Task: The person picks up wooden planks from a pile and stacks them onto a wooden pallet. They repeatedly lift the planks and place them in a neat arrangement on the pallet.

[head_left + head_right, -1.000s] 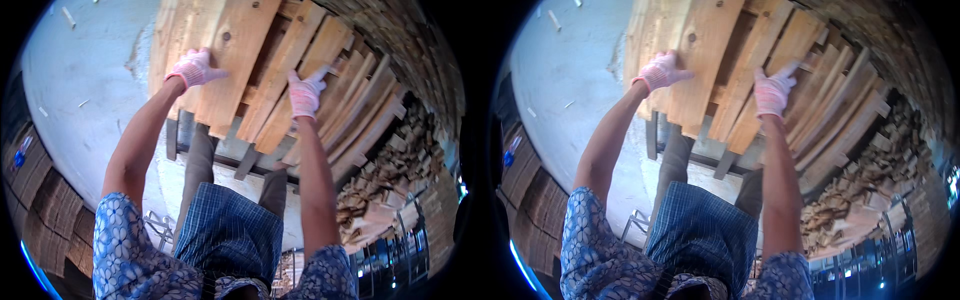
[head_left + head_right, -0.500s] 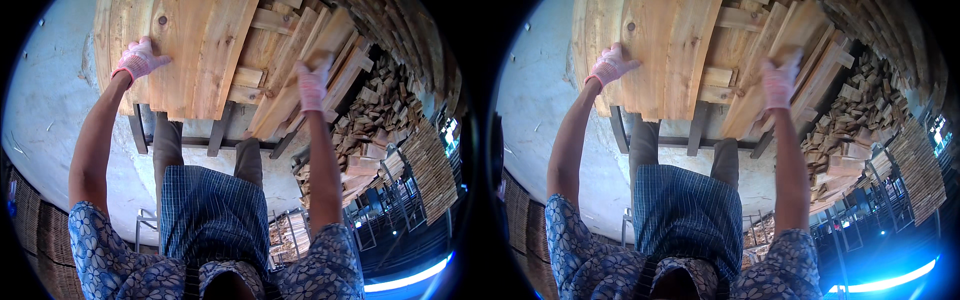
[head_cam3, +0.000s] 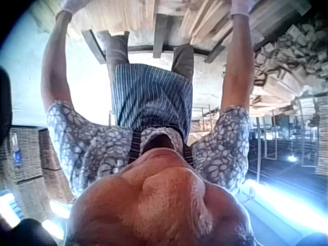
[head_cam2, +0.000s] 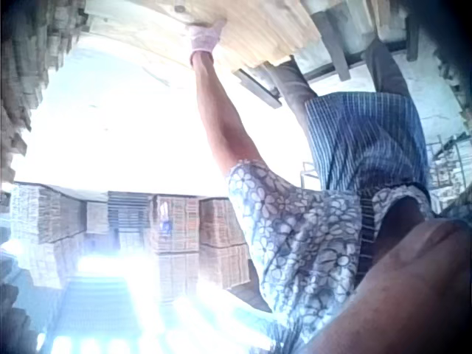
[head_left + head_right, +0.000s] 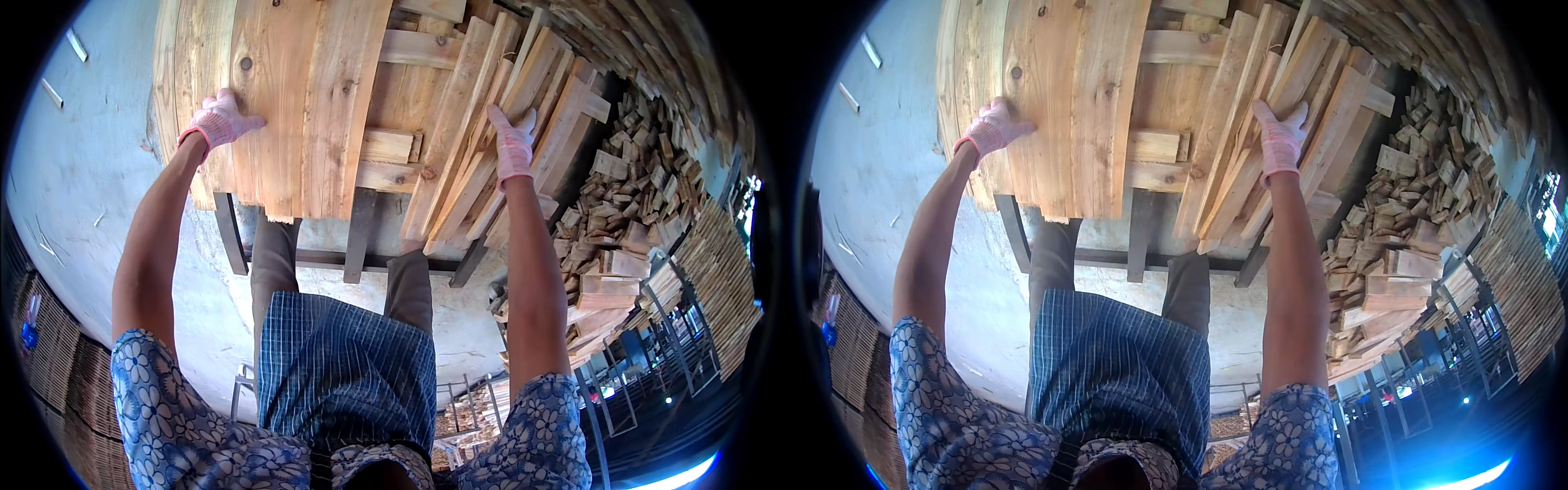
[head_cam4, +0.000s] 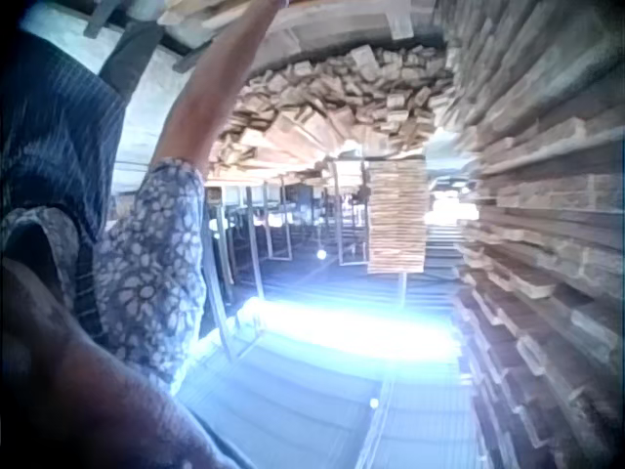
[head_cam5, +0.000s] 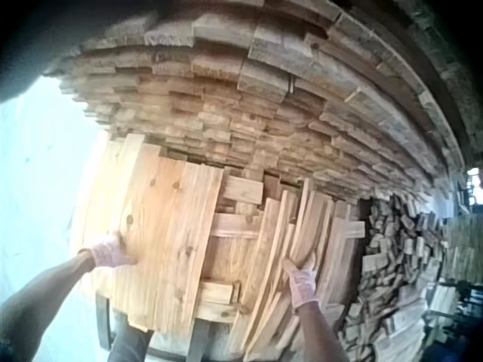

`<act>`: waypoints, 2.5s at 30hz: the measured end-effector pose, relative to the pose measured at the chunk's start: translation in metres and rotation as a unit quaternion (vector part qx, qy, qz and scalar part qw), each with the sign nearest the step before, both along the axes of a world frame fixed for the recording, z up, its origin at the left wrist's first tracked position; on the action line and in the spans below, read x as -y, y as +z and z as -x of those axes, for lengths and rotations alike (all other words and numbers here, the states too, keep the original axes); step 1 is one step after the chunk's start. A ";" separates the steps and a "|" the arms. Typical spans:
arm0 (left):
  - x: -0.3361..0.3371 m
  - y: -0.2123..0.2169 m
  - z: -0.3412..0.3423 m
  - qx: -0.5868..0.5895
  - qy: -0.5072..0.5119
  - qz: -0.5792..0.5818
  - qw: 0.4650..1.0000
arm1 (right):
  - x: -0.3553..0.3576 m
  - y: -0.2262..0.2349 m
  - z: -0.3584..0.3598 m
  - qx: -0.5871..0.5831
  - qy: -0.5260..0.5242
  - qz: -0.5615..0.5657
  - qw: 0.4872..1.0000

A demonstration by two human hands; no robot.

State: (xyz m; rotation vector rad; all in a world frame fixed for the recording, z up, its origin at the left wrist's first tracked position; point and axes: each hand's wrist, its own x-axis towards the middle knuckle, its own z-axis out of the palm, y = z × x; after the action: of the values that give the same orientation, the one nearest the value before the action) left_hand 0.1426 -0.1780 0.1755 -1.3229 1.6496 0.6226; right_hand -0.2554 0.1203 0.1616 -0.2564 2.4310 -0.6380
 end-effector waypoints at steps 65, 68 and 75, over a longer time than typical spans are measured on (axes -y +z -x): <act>-0.101 -0.046 0.039 -0.330 -0.027 0.437 0.837 | 0.130 0.022 -0.154 -0.019 0.205 -0.081 0.975; -0.099 -0.045 0.036 -0.337 -0.025 0.443 0.830 | 0.105 0.023 -0.142 -0.032 0.147 -0.056 0.987; -0.102 -0.049 0.044 -0.315 -0.049 0.445 0.837 | 0.090 -0.047 -0.115 -0.163 0.180 -0.013 0.970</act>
State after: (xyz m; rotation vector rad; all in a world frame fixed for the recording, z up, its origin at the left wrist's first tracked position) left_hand 0.0982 -0.0760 0.1262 -1.7523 2.7388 0.1982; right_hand -0.1399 0.0300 0.1150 -0.8277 2.6009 -0.4252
